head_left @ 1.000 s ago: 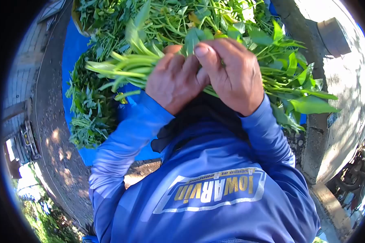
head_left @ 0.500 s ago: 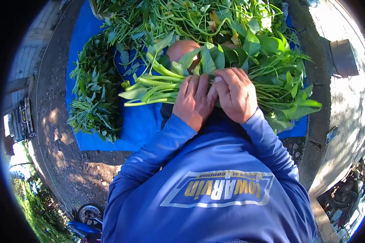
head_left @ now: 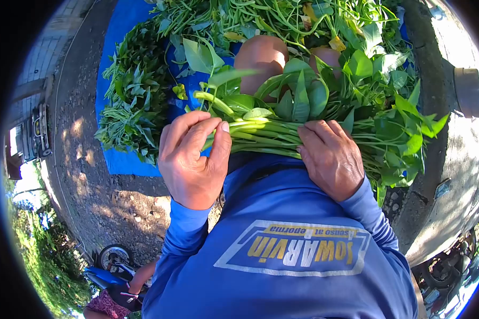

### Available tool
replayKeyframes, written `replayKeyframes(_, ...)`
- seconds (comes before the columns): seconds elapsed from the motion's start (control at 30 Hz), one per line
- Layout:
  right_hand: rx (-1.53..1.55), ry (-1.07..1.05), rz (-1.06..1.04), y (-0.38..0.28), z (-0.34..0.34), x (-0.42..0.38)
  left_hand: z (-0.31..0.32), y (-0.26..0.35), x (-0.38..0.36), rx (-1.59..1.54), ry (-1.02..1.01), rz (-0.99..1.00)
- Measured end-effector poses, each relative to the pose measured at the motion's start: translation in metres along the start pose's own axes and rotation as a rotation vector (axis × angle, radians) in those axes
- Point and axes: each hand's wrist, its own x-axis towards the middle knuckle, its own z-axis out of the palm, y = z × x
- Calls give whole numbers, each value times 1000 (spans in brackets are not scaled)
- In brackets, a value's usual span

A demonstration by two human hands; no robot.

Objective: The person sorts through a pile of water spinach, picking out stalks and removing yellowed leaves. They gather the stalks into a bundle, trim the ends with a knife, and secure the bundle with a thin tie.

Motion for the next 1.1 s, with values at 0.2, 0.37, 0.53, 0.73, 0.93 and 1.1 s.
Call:
replayKeyframes(0.2, -9, -87, 14, -13, -11, -1, -6, 18, -7, 198, -336, 148)
replayKeyframes(0.37, 13, -84, 24, -18, -12, -3, 24, 25, -6, 378, -383, 95)
replayKeyframes(0.53, 1, -80, 18, -15, -11, -4, 44, 26, 2, 395, -407, 230)
replayKeyframes(0.73, 58, -55, 34, -10, -11, -7, 56, 20, -6, 306, -432, 293)
replayKeyframes(0.93, 135, -112, -28, -12, -27, 8, 69, 8, -10, 248, -335, 471)
replayKeyframes(1.1, 107, 18, -271, -5, -2, 51, 79, 3, -18, 161, -546, 264)
